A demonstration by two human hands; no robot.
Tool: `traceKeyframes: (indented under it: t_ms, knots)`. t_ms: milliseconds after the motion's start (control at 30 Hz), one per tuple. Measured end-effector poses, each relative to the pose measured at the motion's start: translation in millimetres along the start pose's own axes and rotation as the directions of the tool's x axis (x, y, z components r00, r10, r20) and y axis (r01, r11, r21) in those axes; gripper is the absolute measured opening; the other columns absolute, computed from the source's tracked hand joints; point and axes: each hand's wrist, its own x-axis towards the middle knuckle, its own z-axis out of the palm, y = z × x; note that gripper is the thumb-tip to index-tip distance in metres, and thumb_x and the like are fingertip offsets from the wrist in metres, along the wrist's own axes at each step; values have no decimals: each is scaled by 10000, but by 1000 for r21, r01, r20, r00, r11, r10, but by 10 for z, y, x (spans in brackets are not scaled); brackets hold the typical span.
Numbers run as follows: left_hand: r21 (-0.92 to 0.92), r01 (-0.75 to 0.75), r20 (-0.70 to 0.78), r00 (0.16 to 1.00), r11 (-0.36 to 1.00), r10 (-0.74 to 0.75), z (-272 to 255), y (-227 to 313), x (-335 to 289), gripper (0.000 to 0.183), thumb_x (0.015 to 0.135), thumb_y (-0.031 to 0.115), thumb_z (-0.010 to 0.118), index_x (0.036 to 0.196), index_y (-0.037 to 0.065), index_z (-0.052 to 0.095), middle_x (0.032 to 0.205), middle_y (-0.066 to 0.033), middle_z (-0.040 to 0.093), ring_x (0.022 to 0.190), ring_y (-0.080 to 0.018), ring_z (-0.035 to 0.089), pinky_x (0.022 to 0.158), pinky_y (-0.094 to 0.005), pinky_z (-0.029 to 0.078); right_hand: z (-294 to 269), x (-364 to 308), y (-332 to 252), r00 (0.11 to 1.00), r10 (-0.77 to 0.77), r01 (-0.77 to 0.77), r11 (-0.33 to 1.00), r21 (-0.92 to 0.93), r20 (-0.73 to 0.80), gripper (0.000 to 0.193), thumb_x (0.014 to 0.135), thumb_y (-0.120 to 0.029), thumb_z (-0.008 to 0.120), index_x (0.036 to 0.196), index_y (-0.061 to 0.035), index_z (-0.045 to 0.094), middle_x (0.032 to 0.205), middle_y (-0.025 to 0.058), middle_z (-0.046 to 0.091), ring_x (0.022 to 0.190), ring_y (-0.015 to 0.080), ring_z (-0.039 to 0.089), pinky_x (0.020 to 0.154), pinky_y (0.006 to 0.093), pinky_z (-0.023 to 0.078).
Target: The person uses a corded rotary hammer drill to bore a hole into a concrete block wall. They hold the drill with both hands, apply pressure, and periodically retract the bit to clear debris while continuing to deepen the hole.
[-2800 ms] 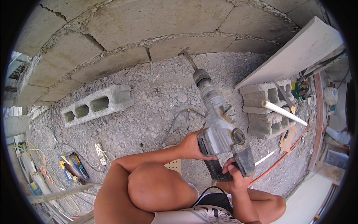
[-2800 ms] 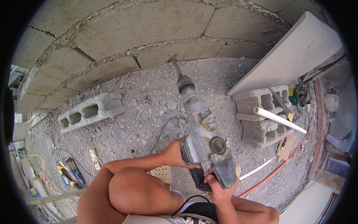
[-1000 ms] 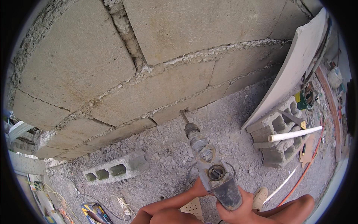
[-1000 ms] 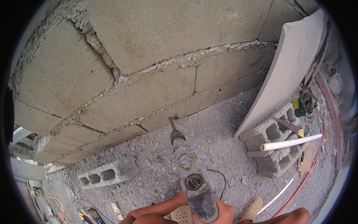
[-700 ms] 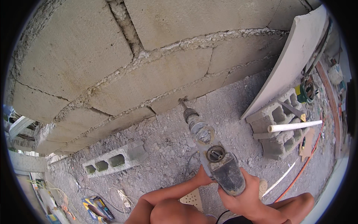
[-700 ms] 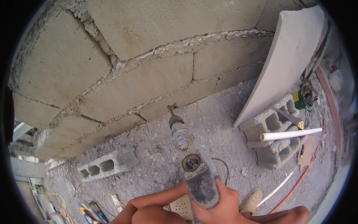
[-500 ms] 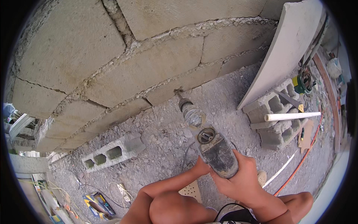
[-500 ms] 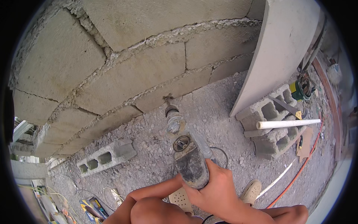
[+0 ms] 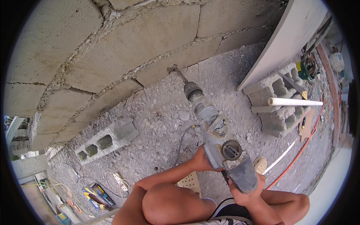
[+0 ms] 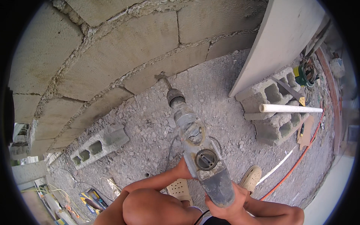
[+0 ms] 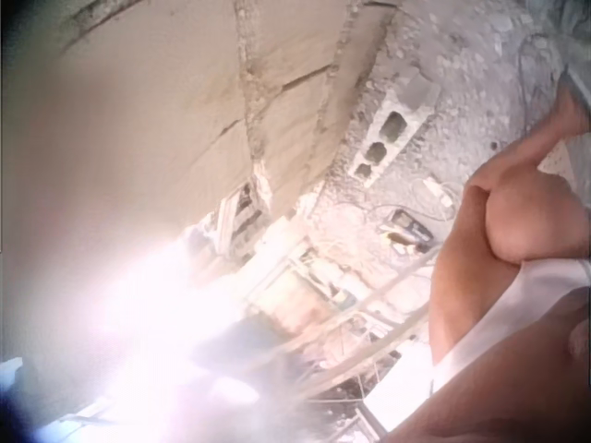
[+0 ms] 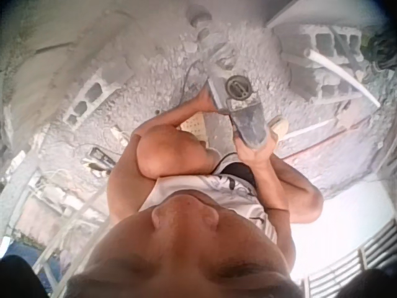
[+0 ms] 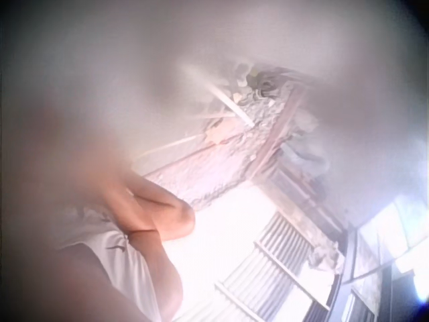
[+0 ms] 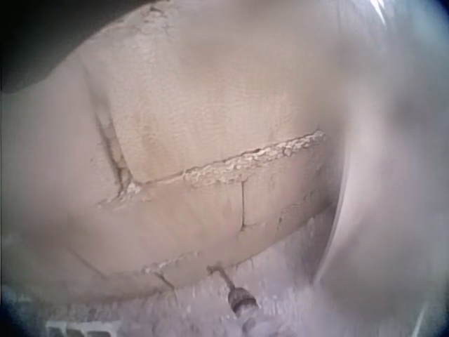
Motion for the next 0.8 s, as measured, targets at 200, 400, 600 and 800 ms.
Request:
traceKeyframes:
  t_ms: [200,400,600,800]
  knots:
    - [11,157,55,986,988,-157,-148,-142,3,941,527,339,1014,1341,66,631,1323,-107,688,1232,-260,656,1108,-402,470,191,56,10,994,-66,77,988,-130,89,356,618,-142,843,896,11,682,727,105,666,558,242,660,555,332,525]
    - [-175,245,143,965,954,-222,-429,62,150,728,687,310,933,1318,81,651,1298,-93,690,1235,-241,640,1110,-397,458,391,454,-370,994,85,-78,993,-92,71,179,666,-63,744,834,-21,696,746,89,668,589,254,650,591,332,534]
    - [-258,301,181,948,918,-261,-571,157,141,724,713,307,929,1336,76,641,1342,-92,670,1265,-238,622,1124,-398,445,564,513,-463,989,92,-75,987,-144,117,238,697,-60,755,916,5,688,768,89,683,617,233,666,623,325,547]
    - [-333,149,108,987,931,-119,-613,76,101,974,599,306,1002,1432,72,554,1398,-104,638,1333,-248,583,1165,-419,411,553,732,-724,963,232,-223,972,-81,136,262,746,-59,767,976,27,677,817,103,710,674,198,685,654,310,547]
